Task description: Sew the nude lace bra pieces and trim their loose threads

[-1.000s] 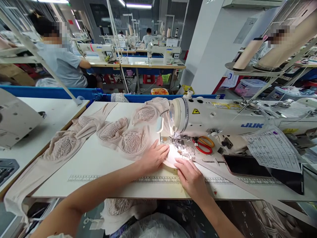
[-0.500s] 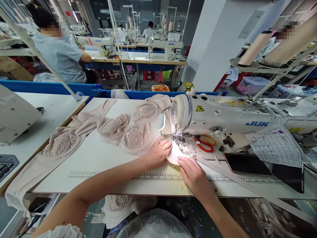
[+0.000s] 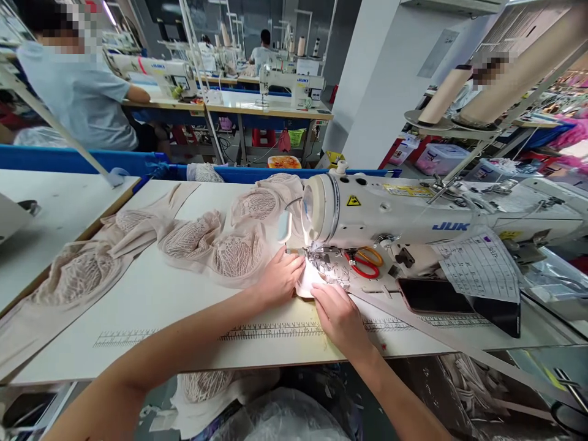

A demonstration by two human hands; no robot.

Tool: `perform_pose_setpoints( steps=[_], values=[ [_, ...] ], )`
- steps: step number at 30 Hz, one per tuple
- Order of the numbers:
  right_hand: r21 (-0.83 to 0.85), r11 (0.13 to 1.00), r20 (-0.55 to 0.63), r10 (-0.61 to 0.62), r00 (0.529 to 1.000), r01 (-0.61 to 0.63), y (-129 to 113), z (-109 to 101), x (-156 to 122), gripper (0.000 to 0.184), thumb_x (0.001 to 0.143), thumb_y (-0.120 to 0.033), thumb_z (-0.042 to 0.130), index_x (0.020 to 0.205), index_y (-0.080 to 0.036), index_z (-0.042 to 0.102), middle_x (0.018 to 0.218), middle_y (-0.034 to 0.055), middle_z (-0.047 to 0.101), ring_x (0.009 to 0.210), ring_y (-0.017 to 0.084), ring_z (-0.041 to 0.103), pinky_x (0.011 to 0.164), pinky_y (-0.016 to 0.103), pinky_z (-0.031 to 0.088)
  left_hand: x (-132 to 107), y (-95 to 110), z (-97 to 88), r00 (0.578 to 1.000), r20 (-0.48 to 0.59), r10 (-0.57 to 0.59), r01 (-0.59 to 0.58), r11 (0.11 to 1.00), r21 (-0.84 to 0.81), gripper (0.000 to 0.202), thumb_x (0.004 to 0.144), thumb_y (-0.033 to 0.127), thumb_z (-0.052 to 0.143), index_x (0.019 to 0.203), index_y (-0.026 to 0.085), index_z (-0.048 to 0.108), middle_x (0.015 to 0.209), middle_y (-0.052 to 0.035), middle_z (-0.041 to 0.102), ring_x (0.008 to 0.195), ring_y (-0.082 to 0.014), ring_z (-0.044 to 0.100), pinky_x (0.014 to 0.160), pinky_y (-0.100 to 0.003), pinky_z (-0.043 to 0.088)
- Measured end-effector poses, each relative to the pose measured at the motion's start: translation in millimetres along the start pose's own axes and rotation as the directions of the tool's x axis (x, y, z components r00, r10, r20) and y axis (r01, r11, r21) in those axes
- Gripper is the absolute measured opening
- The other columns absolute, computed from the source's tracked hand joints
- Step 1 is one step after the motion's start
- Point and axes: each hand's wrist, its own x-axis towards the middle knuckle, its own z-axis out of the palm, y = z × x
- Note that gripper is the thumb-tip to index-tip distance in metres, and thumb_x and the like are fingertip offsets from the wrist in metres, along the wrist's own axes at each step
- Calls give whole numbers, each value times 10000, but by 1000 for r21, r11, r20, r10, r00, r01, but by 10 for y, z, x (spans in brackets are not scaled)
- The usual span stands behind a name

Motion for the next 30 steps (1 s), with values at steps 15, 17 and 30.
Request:
perform_pose_setpoints(
  steps=[15,17,30],
  values=[
    [-48,999,-3,-4,1000,4,27,38,-29,254,969,-110,471,1109,-157,677,1045,102,724,960,229,631,904,390,520,-164,268,-58,987,-59,149,-150,989,-15,270,1029,128,337,1056,137,606,877,-72,642,779,-194,602,678,-316,489],
    [-98,995,9,-26,1000,27,35,16,-41,250,964,-118,491,1115,-157,685,1095,99,729,972,229,630,892,381,508,-177,172,-20,976,-102,192,-192,981,12,281,1037,148,344,1003,140,623,886,-77,646,793,-193,596,693,-315,484],
    [-310,949,77,-32,997,54,31,162,80,221,965,-146,502,1083,-107,685,1040,140,714,904,245,587,776,376,428,-33,-131,-64,966,-134,220,-229,972,-55,309,1035,175,369,995,137,673,965,-105,674,884,-207,607,808,-355,504]
  ],
)
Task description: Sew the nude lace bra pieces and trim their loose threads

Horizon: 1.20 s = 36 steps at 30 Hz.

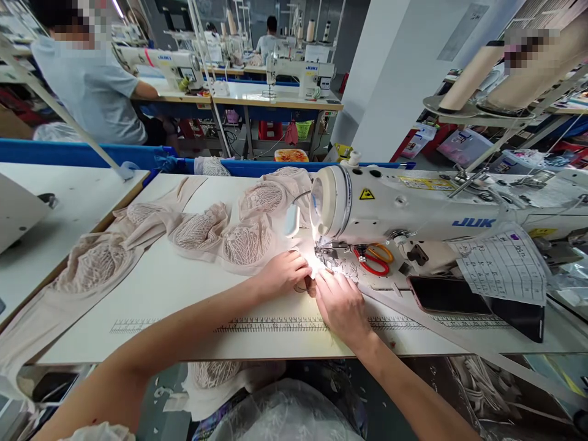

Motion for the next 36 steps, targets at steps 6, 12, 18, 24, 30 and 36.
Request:
perform_pose_setpoints(
  steps=[6,12,18,24,30,36],
  values=[
    [-17,1000,-20,10,1000,-10,2,43,46,260,960,-153,491,1125,-104,685,1060,141,721,908,251,590,781,374,443,36,-113,37,1000,8,-15,15,1000,-10,267,1022,174,426,1071,117,682,1052,-119,688,974,-236,613,810,-359,509],
    [17,1000,7,9,1000,-9,30,28,45,277,936,-152,523,1154,-110,688,1139,116,723,919,274,591,793,386,463,54,-166,47,999,-14,-31,30,998,-49,279,1010,162,426,1044,133,702,1069,-125,697,969,-227,619,791,-351,507],
    [57,998,22,3,1000,-4,35,0,52,319,916,-124,519,1192,-129,679,1176,127,710,922,281,583,786,413,477,45,-175,44,999,-19,-37,36,997,-64,280,1004,155,426,1045,141,702,1078,-123,701,979,-227,623,785,-351,509],
    [45,999,43,11,999,-12,34,3,44,309,917,-124,518,1180,-116,681,1186,127,703,954,273,575,802,392,449,24,-190,80,999,-35,-36,34,998,-46,259,1002,163,451,1075,139,698,1095,-119,700,984,-228,626,788,-349,513],
    [26,999,73,27,997,-29,24,-2,43,310,923,-133,520,1187,-106,681,1158,115,712,936,261,574,803,373,443,15,-225,125,997,-79,9,-12,999,-38,240,999,162,465,1048,132,698,1057,-120,706,947,-227,624,737,-341,502],
    [54,998,60,41,997,-44,17,-3,43,340,915,-125,512,1213,-128,675,1206,128,698,979,286,587,821,413,475,48,-358,119,997,-76,-15,13,999,-30,261,1006,161,444,1015,135,703,1044,-125,706,947,-225,626,781,-350,504]
  ],
)
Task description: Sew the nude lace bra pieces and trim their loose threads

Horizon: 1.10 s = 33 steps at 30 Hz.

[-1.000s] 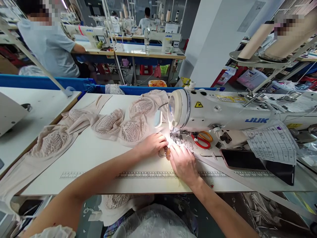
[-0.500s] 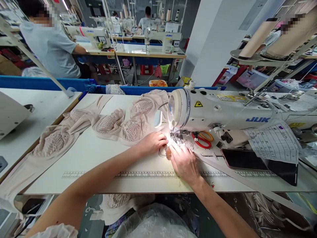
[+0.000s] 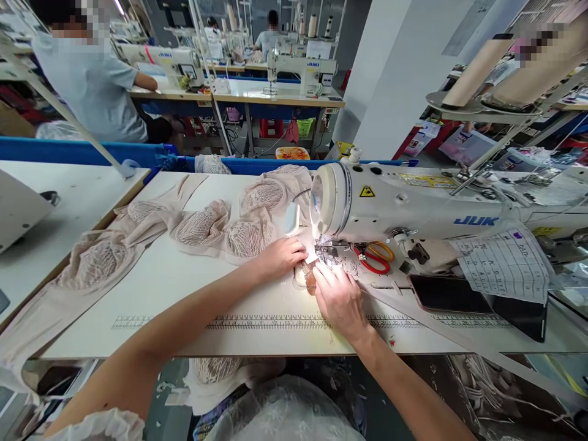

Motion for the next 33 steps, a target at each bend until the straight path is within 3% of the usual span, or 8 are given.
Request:
perform_pose_setpoints(
  steps=[9,12,15,21,25,29,31,33],
  values=[
    [52,998,-62,-19,998,23,26,23,-27,323,906,-96,507,1192,-117,656,1187,131,700,1027,292,590,850,410,482,-1,-38,-45,995,10,-104,104,993,-53,310,990,120,381,1135,143,654,1217,-136,658,1088,-242,621,903,-390,525],
    [82,995,-128,-50,991,60,54,30,-57,311,906,-70,489,1173,-101,646,1138,117,711,1026,285,591,871,401,477,-202,10,-283,993,-47,-110,104,988,-118,365,959,120,412,1300,158,538,1365,-156,566,1216,-243,561,993,-413,503],
    [132,987,-161,-70,984,92,76,67,-77,308,912,-49,472,1169,-100,634,1118,117,708,1030,278,593,905,410,470,-571,-47,-660,981,57,-188,192,977,-93,384,898,183,567,1279,166,526,1341,-151,556,1245,-259,525,1031,-419,480],
    [415,899,-142,-91,986,142,-54,53,-53,277,945,-89,455,1148,-150,634,1075,101,694,978,245,604,881,411,506,-980,-245,-1117,819,377,-432,392,902,181,114,871,257,673,934,180,616,1190,-128,601,1156,-314,564,951,-435,480],
    [739,673,78,-31,996,-37,-314,-16,-22,270,993,-245,464,1210,-179,610,1188,129,677,1125,254,614,950,427,521,-755,-113,-1069,819,356,-450,422,893,158,133,892,257,638,850,184,535,855,-57,643,845,-247,650,826,-353,487],
    [918,213,348,-25,937,-335,-718,-82,111,536,950,-481,554,1387,-188,451,1376,175,586,1260,269,573,1066,460,464,-435,-29,-1104,809,203,-552,545,833,97,151,977,255,448,1097,175,493,760,-31,644,663,-211,631,653,-292,452],
    [917,-6,397,-60,916,-398,-882,-132,191,615,914,-567,577,1370,-179,436,1293,174,628,1168,258,623,1002,432,502,-319,-137,-1174,779,118,-616,615,787,47,258,989,248,393,1230,164,431,730,-13,639,632,-192,619,622,-271,437],
    [896,-104,427,-63,902,-432,-943,-189,235,593,887,-619,585,1266,-170,505,1105,128,680,988,228,660,875,380,538,-276,-345,-1252,728,62,-683,684,729,-1,293,984,221,371,1267,158,408,698,5,628,605,-170,605,599,-250,435]
  ],
)
